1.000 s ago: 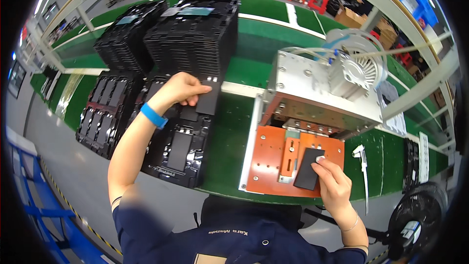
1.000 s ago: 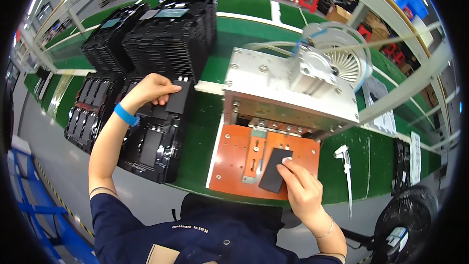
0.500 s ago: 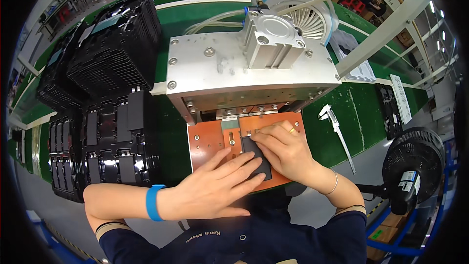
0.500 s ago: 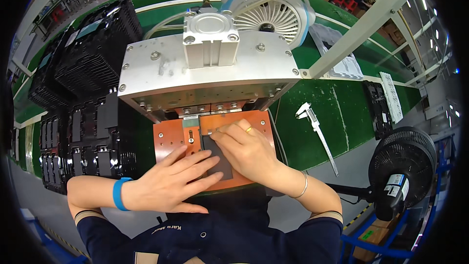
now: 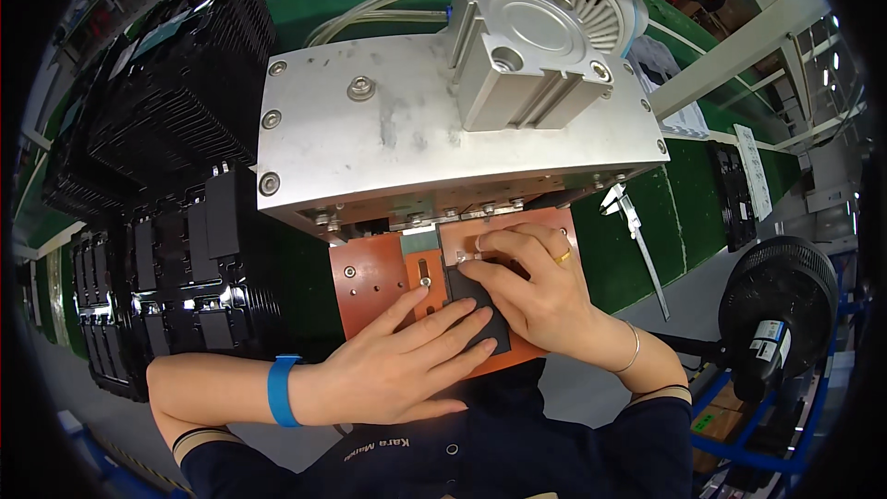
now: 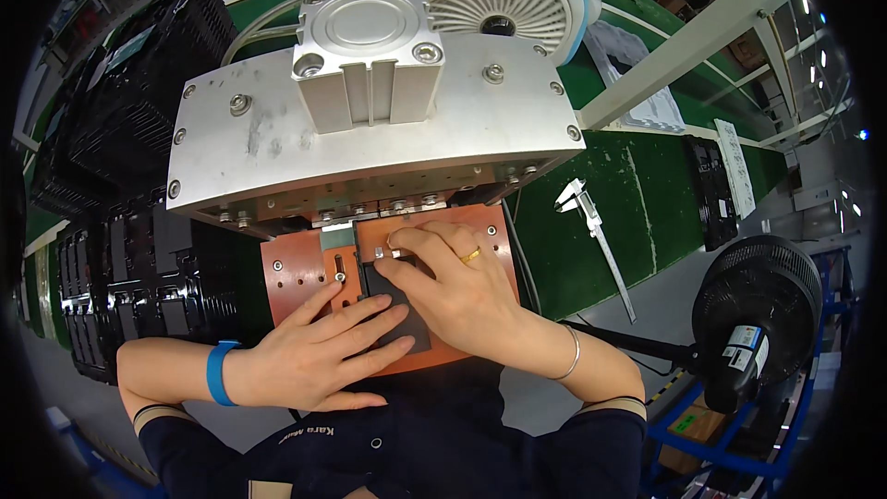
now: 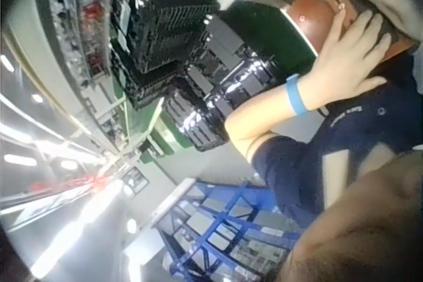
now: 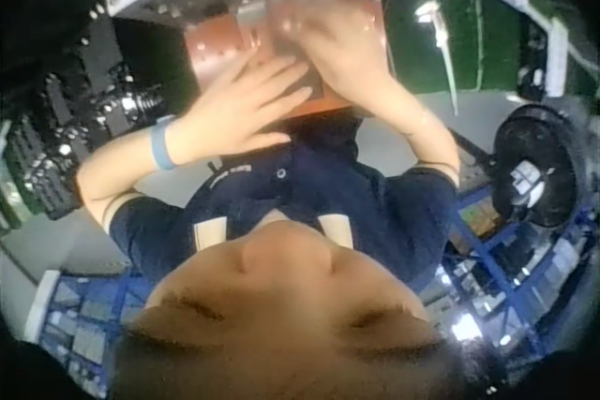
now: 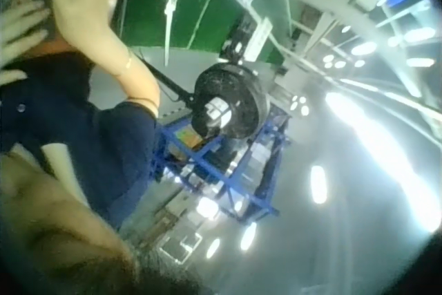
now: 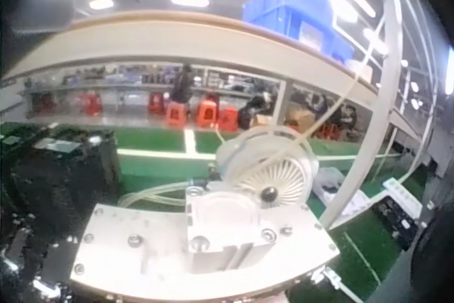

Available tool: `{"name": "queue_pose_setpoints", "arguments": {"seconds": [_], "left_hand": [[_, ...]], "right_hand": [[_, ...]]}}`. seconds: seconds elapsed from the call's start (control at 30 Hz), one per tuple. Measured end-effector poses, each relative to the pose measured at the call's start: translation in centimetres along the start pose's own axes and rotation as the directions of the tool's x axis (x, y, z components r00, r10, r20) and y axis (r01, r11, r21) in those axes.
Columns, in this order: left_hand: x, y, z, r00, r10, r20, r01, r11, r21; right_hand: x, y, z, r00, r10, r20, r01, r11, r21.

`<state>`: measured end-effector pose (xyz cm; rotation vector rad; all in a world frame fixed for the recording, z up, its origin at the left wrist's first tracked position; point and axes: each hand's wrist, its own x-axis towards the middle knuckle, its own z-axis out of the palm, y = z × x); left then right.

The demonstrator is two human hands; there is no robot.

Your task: The person repeatedly picks up black rectangular electronic modules from a stack, places them into a press machine, and operates the press. After pressing, the person removes the module and uses a digital caliper to measure it before returning it to the stack. This cycle is repeated multiple times.

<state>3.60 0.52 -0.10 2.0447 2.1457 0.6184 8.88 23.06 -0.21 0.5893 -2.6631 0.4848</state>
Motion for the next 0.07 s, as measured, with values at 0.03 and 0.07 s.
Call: {"name": "queue_pose_setpoints", "arguments": {"seconds": [0.03, 0.07], "left_hand": [[0.01, -0.03, 0.04, 1.0, 0.001, 0.003, -0.001, 1.0, 0.002], [-0.01, -0.05, 0.12, 1.0, 0.002, 0.006, -0.002, 1.0, 0.005]], "right_hand": [[-0.13, -0.02, 0.07, 0.999, 0.021, 0.03, -0.022, 0.999, 0.024], [-0.28, 0.03, 0.24, 0.997, 0.041, 0.061, -0.044, 0.998, 0.047]]}}
